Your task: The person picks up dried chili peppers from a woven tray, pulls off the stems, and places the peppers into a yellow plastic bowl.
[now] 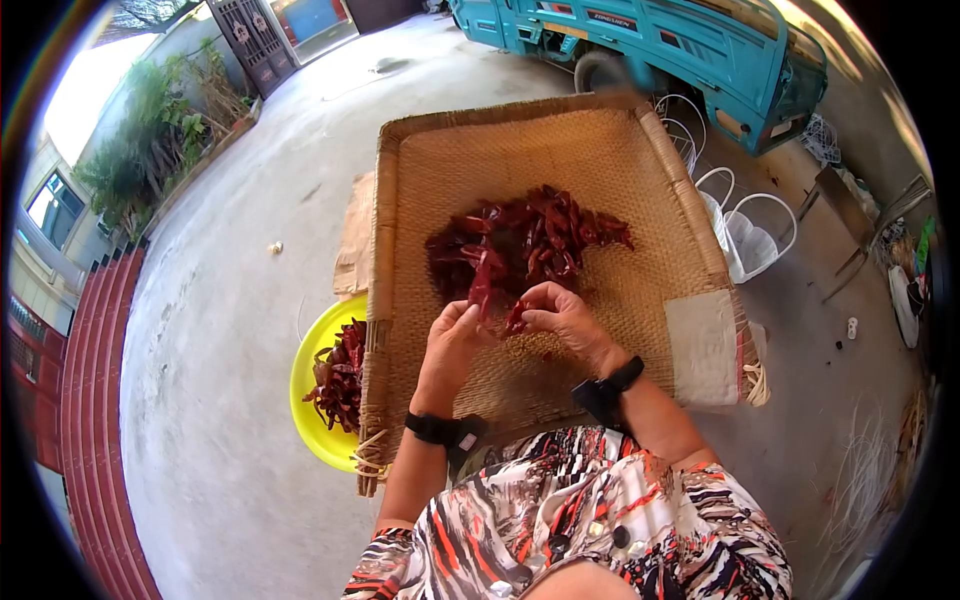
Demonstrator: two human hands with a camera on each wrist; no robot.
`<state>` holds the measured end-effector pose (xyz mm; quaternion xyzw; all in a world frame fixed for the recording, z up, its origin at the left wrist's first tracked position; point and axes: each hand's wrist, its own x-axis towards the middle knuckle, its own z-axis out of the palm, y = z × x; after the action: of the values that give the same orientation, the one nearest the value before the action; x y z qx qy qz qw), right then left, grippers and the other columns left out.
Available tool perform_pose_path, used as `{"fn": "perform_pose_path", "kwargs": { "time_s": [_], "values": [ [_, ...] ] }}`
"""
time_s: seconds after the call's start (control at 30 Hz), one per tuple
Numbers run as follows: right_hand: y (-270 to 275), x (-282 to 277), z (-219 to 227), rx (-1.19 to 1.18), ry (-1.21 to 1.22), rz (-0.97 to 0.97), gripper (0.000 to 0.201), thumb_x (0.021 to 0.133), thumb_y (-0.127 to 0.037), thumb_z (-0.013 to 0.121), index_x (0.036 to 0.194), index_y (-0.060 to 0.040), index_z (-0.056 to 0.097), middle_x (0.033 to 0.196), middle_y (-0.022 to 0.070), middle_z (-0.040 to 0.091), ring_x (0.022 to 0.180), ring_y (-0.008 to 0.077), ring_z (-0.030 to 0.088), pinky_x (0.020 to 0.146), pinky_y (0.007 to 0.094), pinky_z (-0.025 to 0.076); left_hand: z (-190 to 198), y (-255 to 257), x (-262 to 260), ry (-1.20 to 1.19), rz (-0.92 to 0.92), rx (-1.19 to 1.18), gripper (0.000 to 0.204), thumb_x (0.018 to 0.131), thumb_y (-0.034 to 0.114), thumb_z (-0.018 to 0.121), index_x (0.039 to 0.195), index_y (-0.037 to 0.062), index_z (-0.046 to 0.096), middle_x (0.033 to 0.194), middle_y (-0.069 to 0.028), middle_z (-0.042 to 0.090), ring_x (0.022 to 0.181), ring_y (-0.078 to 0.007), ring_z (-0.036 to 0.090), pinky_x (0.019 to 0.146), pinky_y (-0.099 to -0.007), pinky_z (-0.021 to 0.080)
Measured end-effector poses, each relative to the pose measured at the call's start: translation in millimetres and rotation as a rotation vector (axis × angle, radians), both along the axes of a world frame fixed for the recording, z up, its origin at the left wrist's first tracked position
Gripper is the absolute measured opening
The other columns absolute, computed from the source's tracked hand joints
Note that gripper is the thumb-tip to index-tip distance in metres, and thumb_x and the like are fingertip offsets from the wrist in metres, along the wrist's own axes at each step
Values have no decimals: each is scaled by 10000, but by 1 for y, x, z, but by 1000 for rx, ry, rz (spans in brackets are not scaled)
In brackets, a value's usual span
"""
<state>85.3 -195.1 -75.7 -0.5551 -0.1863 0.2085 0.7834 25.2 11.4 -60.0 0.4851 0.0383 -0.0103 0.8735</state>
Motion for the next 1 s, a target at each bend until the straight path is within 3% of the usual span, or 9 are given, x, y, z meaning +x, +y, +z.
{"fn": "perform_pose_path", "kwargs": {
  "time_s": [0.13,0.23,0.33,0.47,0.6,0.7,0.83,0.93,1.0],
  "values": [
    [-7,2,-4,56,53,-26,220,897,-100,678,1088,-38,587,1022,39,634,907,122,630,794,269,539,0,19,-7,-125,44,-442,193,975,221,592,1114,89,572,996,-38,645,847,-129,551,763,-291,490],
    [-9,6,-13,81,65,-54,219,901,-102,670,1095,-48,584,1016,30,636,905,120,632,776,265,542,19,20,-9,-372,290,-729,282,977,198,585,1232,82,551,1014,-43,659,819,-149,593,730,-293,520],
    [-11,7,-14,144,142,-45,223,903,-111,671,1100,-58,581,1020,27,638,915,122,636,786,268,546,36,26,-14,-350,253,-692,398,975,219,587,1336,87,485,1136,-70,635,876,-163,598,761,-310,521],
    [-9,6,-10,213,219,-23,216,907,-116,670,1097,-66,580,1023,31,642,940,137,644,831,282,549,-3,30,-6,-119,55,-106,494,963,252,604,1384,58,435,1211,-85,603,967,-157,603,846,-294,510],
    [-9,1,-2,249,230,25,184,915,-107,660,1078,-64,587,1024,38,648,955,153,651,863,301,549,2,2,-8,-55,-144,302,436,942,204,631,1312,26,488,1158,-55,611,971,-123,612,845,-272,499],
    [-9,2,-7,245,210,64,151,918,-97,653,1051,-55,596,1014,54,655,950,161,654,864,312,549,-5,1,-9,16,-213,332,439,937,203,640,1311,23,498,1116,-36,622,921,-101,601,817,-255,483],
    [-6,0,-7,288,181,170,138,916,-99,657,1032,-48,602,992,67,660,943,159,654,864,319,547,0,-6,-12,10,-151,370,374,927,199,665,1247,35,561,1018,-4,640,795,-60,546,722,-219,446],
    [-6,0,-5,289,171,222,141,921,-104,650,1041,-46,602,985,70,659,935,157,652,862,323,546,-3,2,-10,57,-299,429,392,904,196,687,1239,24,579,1034,-25,644,924,-78,569,818,-247,460],
    [-7,-3,1,275,160,242,147,929,-114,641,1055,-48,602,994,68,653,919,155,651,859,323,546,-3,1,-11,76,-290,435,287,913,160,675,1170,51,612,958,11,643,799,-50,545,713,-204,438]
  ]
}}
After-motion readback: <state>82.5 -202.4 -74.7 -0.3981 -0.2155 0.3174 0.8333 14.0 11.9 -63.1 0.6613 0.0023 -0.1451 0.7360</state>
